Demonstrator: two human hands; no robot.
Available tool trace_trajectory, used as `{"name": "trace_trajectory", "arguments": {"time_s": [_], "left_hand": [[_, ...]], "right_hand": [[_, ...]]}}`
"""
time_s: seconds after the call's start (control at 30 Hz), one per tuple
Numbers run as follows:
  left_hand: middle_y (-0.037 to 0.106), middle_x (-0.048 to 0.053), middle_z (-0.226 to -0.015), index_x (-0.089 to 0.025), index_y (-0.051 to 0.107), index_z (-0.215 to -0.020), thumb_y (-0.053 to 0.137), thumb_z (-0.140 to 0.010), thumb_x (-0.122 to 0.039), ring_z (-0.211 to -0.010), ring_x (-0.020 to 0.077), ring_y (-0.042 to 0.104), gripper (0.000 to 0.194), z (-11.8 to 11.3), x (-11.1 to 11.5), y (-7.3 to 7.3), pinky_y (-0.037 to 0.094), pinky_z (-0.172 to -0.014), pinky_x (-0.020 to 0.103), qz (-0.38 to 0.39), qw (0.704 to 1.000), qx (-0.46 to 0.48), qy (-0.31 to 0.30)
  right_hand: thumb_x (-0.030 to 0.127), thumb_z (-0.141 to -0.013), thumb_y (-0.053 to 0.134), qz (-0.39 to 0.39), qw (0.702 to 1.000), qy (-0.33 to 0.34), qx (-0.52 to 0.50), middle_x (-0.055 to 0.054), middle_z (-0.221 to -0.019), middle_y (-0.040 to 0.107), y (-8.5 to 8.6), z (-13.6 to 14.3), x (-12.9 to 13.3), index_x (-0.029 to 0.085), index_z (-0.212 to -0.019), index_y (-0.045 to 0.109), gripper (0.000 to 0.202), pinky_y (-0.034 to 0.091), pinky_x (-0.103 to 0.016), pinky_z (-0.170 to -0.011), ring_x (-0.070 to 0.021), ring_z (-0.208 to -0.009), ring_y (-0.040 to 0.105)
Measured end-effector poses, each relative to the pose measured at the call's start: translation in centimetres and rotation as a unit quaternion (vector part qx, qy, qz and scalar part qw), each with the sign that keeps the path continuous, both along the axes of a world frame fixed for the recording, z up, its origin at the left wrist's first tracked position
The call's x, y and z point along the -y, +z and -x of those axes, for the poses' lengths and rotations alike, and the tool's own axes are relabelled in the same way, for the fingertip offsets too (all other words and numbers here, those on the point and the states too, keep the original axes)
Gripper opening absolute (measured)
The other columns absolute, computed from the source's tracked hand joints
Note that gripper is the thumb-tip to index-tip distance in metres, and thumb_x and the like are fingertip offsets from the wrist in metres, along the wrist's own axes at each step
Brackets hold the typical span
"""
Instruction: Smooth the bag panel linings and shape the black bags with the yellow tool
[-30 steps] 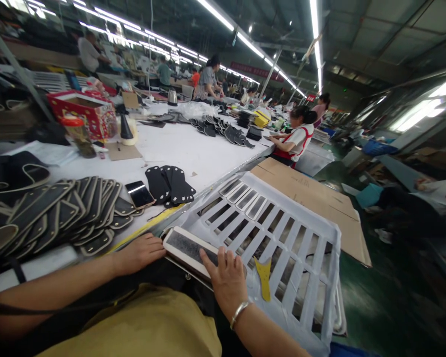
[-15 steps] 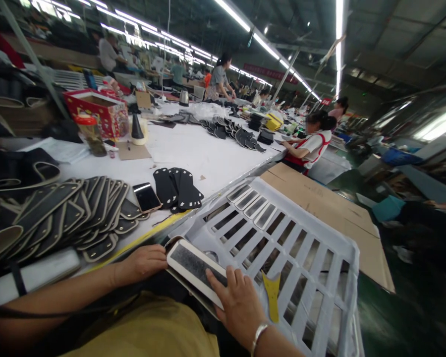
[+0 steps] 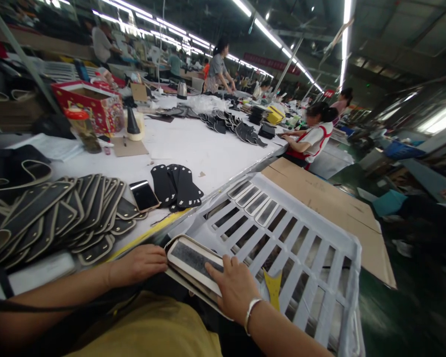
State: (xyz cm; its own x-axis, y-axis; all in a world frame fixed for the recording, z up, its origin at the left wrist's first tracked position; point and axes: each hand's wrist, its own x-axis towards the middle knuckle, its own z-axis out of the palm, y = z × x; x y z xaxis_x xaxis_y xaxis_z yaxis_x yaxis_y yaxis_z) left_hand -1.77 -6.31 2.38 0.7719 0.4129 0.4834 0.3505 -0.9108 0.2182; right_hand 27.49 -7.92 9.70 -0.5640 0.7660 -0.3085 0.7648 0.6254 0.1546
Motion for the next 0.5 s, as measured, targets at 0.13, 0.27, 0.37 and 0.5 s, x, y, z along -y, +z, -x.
{"name": "trace_trajectory", "arguments": {"time_s": [0.13,0.27,0.37,0.5], "left_hand": [[0.067,0.006,-0.088,-0.016,0.060,-0.095,0.045,-0.092,-0.014,-0.088,0.0169,0.057,0.016,-0.2,-0.2,0.4,0.044,-0.078,0.029,0.003,1.000,-0.018,0.000],[0.067,0.005,-0.087,-0.016,0.061,-0.095,0.044,-0.092,-0.014,-0.086,0.0162,0.057,0.017,-0.3,-0.5,0.5,0.043,-0.076,0.028,0.012,1.000,-0.026,0.009],[0.066,0.006,-0.084,-0.016,0.061,-0.094,0.042,-0.093,-0.014,-0.085,0.0157,0.056,0.018,-0.2,-0.7,0.5,0.043,-0.076,0.028,0.014,0.999,-0.034,0.011],[0.066,0.006,-0.084,-0.016,0.060,-0.095,0.041,-0.093,-0.014,-0.087,0.0163,0.056,0.020,-0.3,-0.7,0.8,0.042,-0.078,0.029,0.016,0.998,-0.055,0.013]], "right_hand": [[0.036,-0.072,0.063,-0.018,0.999,0.015,0.030,-0.016,-0.113,0.048,-0.5,0.7,1.0,0.030,-0.137,0.035,0.071,0.038,-0.040,-0.073,-0.0316,-0.095,0.046],[0.026,-0.075,0.060,-0.022,0.998,0.001,0.059,-0.016,-0.112,0.050,-0.6,0.7,1.5,0.030,-0.137,0.036,0.066,0.039,-0.040,-0.071,-0.0313,-0.094,0.048],[0.023,-0.079,0.053,-0.021,0.998,0.000,0.053,-0.014,-0.105,0.052,-0.6,1.4,1.0,0.031,-0.134,0.039,0.058,0.039,-0.038,-0.068,-0.0300,-0.091,0.049],[0.022,-0.085,0.045,-0.031,0.999,0.004,0.042,-0.013,-0.106,0.051,-0.6,1.7,0.6,0.031,-0.132,0.041,0.048,0.038,-0.038,-0.068,-0.0292,-0.092,0.048]]}}
